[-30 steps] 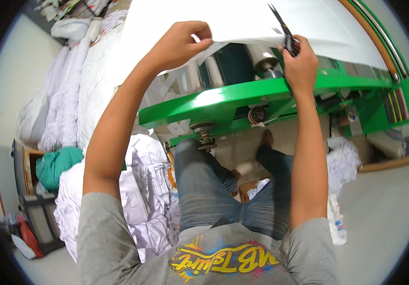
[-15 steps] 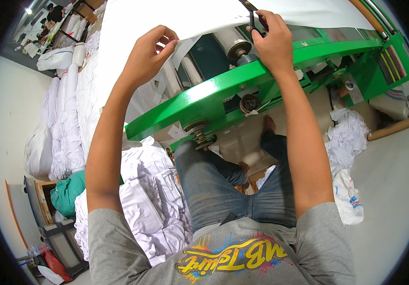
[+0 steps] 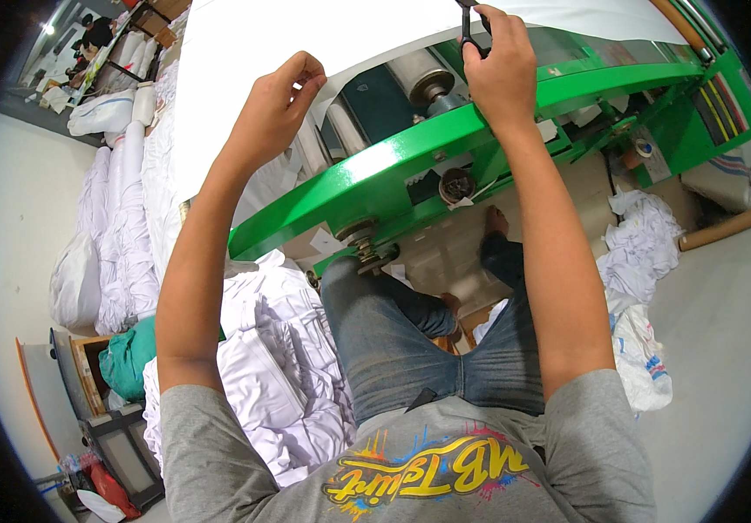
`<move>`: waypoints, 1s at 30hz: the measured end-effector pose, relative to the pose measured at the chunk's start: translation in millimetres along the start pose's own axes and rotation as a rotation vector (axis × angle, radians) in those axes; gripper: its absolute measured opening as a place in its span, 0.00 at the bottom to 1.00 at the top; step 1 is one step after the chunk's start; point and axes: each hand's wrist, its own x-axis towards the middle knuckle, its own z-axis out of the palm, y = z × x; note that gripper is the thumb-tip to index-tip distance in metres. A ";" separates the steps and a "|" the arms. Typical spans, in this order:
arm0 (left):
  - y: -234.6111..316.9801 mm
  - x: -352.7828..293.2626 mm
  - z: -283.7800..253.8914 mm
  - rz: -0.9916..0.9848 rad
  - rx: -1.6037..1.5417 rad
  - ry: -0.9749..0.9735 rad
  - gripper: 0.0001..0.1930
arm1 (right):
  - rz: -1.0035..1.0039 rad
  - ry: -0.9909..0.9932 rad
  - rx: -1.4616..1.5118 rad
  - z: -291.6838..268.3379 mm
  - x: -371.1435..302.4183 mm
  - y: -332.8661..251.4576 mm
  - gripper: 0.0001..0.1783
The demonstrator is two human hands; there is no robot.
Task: The person adjusts a large white fabric sheet on a printing machine, uses scissors to cut the fabric, and manipulates a crank or handle on the side of the green machine.
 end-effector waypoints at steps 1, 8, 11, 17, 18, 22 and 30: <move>0.6 0.5 1.3 0.005 0.008 0.009 0.10 | 0.002 0.001 -0.008 0.4 0.0 1.0 0.28; 0.4 1.1 1.0 0.050 0.057 0.043 0.08 | 0.075 -0.026 -0.013 -1.0 -1.1 -4.6 0.28; 0.8 0.1 -4.9 0.080 0.034 0.023 0.07 | -0.005 0.018 -0.081 1.3 -0.9 -4.4 0.28; -3.6 1.4 -13.5 0.159 0.094 -0.016 0.07 | -0.054 -0.005 -0.107 19.2 -0.6 25.2 0.25; -5.5 3.0 -8.6 0.161 0.087 -0.002 0.07 | -0.094 -0.016 -0.097 20.6 -1.1 33.6 0.26; -0.5 9.2 -16.6 0.097 0.068 0.004 0.07 | 0.027 -0.127 -0.015 10.0 -3.2 24.7 0.26; 1.4 12.9 -29.5 0.107 -0.015 0.155 0.09 | 0.155 -0.162 -0.014 1.4 -7.0 24.1 0.26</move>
